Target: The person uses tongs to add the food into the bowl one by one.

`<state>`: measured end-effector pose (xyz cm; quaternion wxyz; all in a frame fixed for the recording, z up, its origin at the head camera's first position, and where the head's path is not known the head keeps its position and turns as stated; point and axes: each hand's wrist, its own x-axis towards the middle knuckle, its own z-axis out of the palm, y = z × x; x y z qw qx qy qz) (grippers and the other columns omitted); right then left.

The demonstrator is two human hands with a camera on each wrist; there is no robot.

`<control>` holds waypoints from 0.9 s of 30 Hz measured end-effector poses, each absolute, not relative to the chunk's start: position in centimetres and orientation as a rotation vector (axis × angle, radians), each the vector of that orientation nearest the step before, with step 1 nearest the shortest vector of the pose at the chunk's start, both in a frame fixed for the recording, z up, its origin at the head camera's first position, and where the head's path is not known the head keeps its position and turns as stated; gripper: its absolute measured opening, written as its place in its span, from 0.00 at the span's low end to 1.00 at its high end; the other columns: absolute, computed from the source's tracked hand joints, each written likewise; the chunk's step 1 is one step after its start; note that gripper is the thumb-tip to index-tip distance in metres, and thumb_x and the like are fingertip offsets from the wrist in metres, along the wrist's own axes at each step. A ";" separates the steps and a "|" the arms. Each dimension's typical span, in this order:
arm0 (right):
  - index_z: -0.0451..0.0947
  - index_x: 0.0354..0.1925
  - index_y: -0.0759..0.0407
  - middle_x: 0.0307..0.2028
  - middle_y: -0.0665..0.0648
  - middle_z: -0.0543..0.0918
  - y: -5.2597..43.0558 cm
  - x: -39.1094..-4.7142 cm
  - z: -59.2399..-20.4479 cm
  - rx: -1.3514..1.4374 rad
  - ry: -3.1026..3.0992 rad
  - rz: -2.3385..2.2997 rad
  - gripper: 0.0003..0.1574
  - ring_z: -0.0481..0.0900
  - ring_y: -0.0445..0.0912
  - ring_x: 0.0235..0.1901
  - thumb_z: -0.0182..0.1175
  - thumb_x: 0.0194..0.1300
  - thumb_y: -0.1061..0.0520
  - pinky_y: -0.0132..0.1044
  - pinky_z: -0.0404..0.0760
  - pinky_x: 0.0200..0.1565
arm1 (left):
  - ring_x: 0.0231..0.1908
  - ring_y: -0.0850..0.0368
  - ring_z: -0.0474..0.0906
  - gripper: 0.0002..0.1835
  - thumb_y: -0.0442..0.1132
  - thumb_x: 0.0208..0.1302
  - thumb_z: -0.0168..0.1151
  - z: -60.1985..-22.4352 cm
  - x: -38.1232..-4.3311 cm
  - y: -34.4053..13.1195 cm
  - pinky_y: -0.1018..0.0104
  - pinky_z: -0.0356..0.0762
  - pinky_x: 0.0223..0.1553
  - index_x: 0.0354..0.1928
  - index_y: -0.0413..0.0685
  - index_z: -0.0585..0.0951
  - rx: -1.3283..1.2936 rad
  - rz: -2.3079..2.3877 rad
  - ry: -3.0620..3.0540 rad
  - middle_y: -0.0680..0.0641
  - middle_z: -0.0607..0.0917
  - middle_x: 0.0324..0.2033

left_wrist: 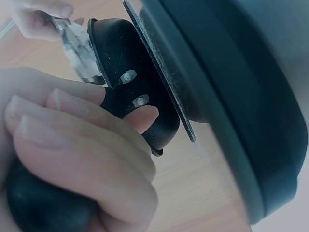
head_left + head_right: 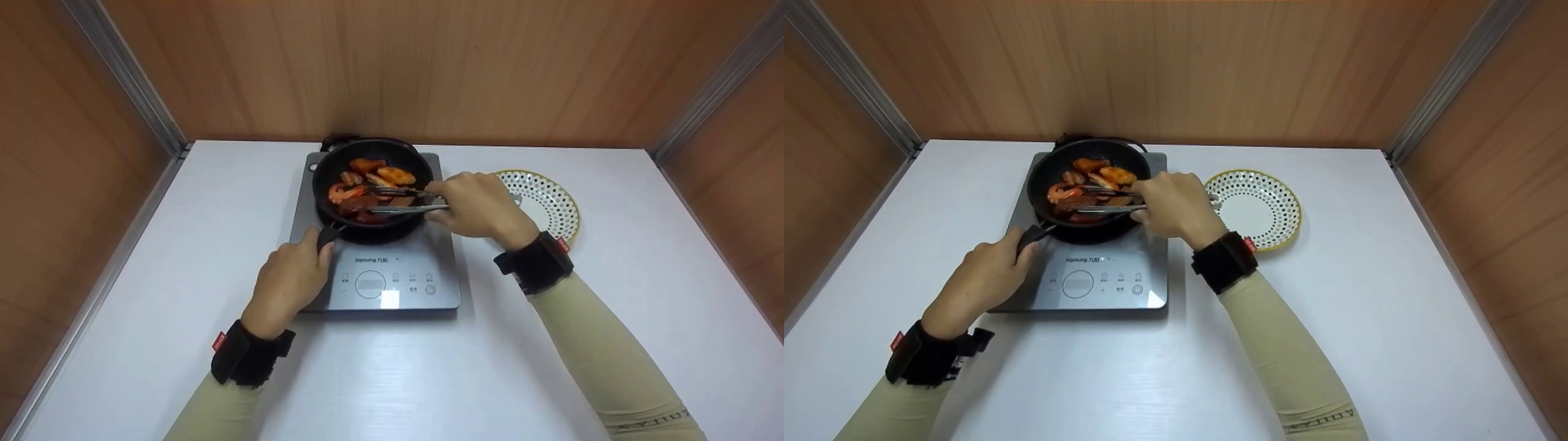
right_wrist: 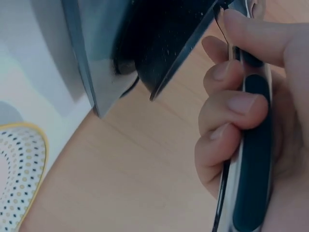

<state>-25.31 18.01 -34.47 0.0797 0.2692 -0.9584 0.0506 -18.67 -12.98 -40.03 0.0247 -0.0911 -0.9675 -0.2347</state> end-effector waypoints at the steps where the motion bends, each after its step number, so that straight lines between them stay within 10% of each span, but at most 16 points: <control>1: 0.85 0.47 0.49 0.30 0.53 0.85 18.6 -25.1 -34.5 0.795 -2.850 0.175 0.13 0.82 0.53 0.30 0.68 0.69 0.46 0.55 0.77 0.32 | 0.26 0.43 0.79 0.16 0.47 0.83 0.53 -40.0 -18.7 -13.0 0.51 0.71 0.23 0.51 0.39 0.76 -0.280 -0.730 -2.995 0.35 0.84 0.28; 27: 0.74 0.65 0.61 0.39 0.65 0.84 35.0 -21.2 -39.8 -0.014 -2.955 0.542 0.40 0.78 0.60 0.39 0.66 0.71 0.34 0.53 0.70 0.33 | 0.26 0.44 0.78 0.15 0.47 0.83 0.54 -39.7 -18.8 -13.2 0.52 0.71 0.24 0.45 0.40 0.76 -0.266 -0.736 -2.999 0.36 0.83 0.27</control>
